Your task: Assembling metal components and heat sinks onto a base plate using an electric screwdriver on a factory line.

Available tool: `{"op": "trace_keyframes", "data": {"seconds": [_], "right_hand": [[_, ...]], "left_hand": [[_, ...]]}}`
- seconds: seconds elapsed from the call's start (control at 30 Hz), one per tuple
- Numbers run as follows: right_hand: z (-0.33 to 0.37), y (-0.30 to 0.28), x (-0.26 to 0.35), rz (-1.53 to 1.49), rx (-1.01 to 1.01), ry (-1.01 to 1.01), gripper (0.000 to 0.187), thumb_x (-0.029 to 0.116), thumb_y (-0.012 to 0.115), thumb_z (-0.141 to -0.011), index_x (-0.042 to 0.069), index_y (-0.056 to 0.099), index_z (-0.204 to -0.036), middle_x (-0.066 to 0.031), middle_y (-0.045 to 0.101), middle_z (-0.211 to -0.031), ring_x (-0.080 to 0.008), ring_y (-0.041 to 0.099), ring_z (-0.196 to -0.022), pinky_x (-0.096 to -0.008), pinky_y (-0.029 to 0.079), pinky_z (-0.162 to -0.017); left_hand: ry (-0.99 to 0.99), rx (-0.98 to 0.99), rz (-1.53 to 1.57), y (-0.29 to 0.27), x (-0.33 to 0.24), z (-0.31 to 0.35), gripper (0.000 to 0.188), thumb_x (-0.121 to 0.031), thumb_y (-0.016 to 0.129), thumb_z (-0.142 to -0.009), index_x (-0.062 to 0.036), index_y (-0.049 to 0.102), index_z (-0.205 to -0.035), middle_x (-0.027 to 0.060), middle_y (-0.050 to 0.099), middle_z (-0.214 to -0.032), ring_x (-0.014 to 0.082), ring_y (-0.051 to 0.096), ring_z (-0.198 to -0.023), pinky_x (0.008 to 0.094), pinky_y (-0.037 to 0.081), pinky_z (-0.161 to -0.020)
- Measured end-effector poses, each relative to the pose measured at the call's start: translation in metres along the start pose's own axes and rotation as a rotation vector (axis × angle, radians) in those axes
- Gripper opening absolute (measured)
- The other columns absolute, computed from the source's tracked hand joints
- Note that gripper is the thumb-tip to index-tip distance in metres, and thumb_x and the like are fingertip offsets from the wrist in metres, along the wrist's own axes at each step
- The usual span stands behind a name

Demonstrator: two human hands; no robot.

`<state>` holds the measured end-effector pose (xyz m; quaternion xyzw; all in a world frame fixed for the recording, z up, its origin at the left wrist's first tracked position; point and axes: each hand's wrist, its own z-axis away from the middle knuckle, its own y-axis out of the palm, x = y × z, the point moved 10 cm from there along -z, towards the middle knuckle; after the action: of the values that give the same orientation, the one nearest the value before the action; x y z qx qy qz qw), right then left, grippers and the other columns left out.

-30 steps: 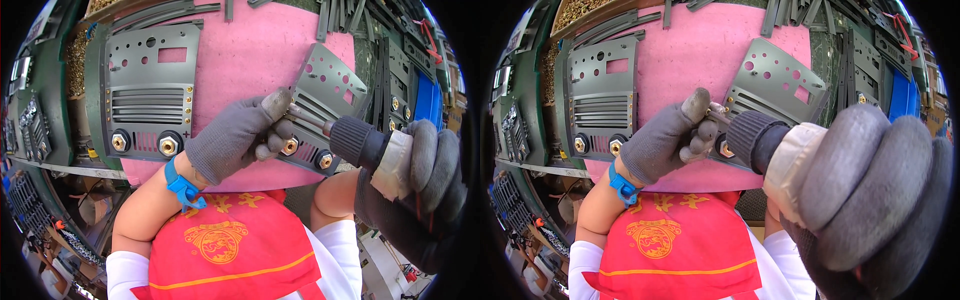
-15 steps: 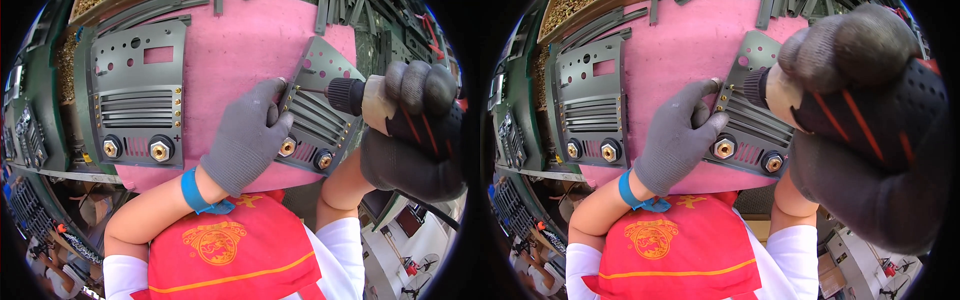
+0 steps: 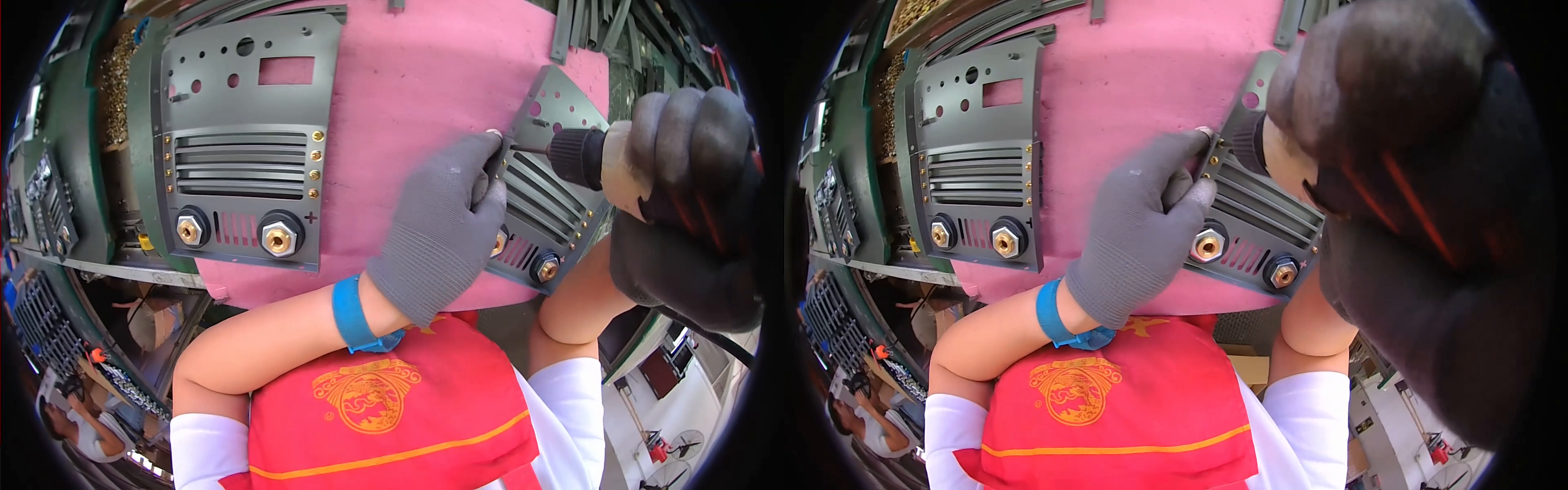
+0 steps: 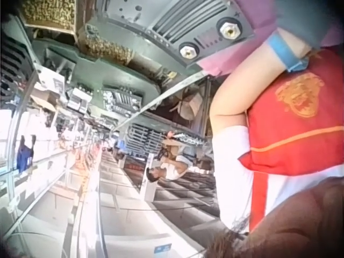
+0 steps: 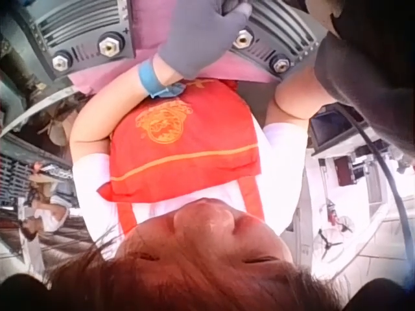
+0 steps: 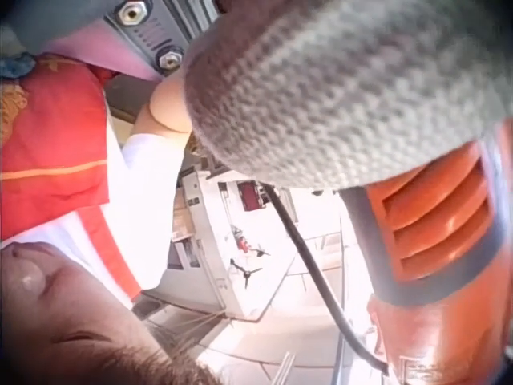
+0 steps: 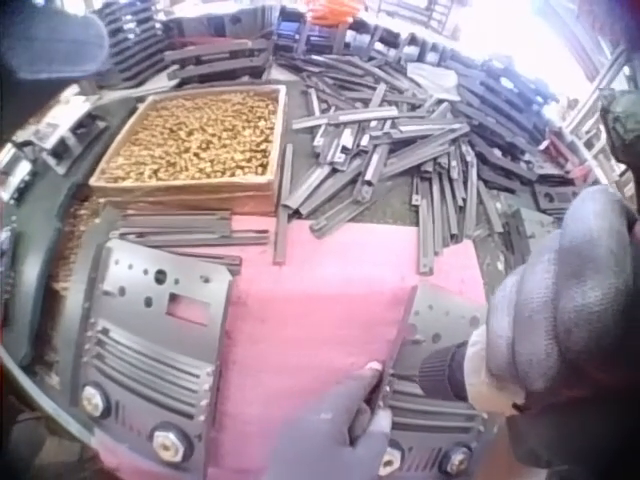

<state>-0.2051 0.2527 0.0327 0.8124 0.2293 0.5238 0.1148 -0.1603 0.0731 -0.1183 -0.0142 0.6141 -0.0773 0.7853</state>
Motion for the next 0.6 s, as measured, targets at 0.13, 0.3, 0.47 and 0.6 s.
{"op": "trace_keyframes", "data": {"seconds": [0.13, 0.3, 0.47, 0.6], "right_hand": [[-0.005, 0.003, 0.002, -0.003, 0.047, 0.044, 0.035, 0.039, 0.060, -0.081, 0.006, 0.052, -0.088, -0.0027, 0.043, -0.074, -0.0131, 0.041, -0.064, -0.0283, 0.033, -0.055], [0.000, 0.022, -0.019, 0.001, 0.079, 0.078, 0.040, 0.044, 0.058, -0.083, 0.005, 0.052, -0.089, -0.0039, 0.043, -0.075, -0.0145, 0.042, -0.066, -0.0293, 0.033, -0.056], [-0.005, 0.067, -0.007, -0.009, 0.141, 0.043, 0.045, 0.049, 0.055, -0.084, 0.005, 0.052, -0.091, -0.0052, 0.043, -0.076, -0.0158, 0.042, -0.068, -0.0303, 0.033, -0.057], [-0.010, 0.073, 0.047, 0.010, 0.274, -0.147, 0.048, 0.051, 0.055, -0.084, 0.005, 0.051, -0.092, -0.0062, 0.042, -0.079, -0.0158, 0.041, -0.069, -0.0302, 0.032, -0.058]], "left_hand": [[0.050, -0.029, 0.016, -0.002, -0.004, 0.001, 0.036, -0.001, 0.062, -0.086, 0.0034, 0.060, -0.121, 0.0048, 0.043, -0.065, 0.0112, 0.042, -0.058, 0.0293, 0.040, -0.056], [-0.028, 0.001, 0.057, 0.002, 0.006, 0.003, 0.037, -0.002, 0.062, -0.086, 0.0033, 0.059, -0.122, 0.0054, 0.046, -0.067, 0.0118, 0.044, -0.060, 0.0296, 0.040, -0.057], [0.102, 0.004, -0.039, -0.005, -0.014, 0.003, 0.039, -0.005, 0.065, -0.086, 0.0035, 0.056, -0.124, 0.0051, 0.048, -0.071, 0.0117, 0.045, -0.063, 0.0303, 0.041, -0.058], [-0.062, 0.174, 0.008, -0.012, -0.014, 0.012, 0.040, -0.002, 0.057, -0.084, 0.0019, 0.056, -0.124, 0.0050, 0.056, -0.088, 0.0118, 0.051, -0.077, 0.0270, 0.045, -0.070]]}}
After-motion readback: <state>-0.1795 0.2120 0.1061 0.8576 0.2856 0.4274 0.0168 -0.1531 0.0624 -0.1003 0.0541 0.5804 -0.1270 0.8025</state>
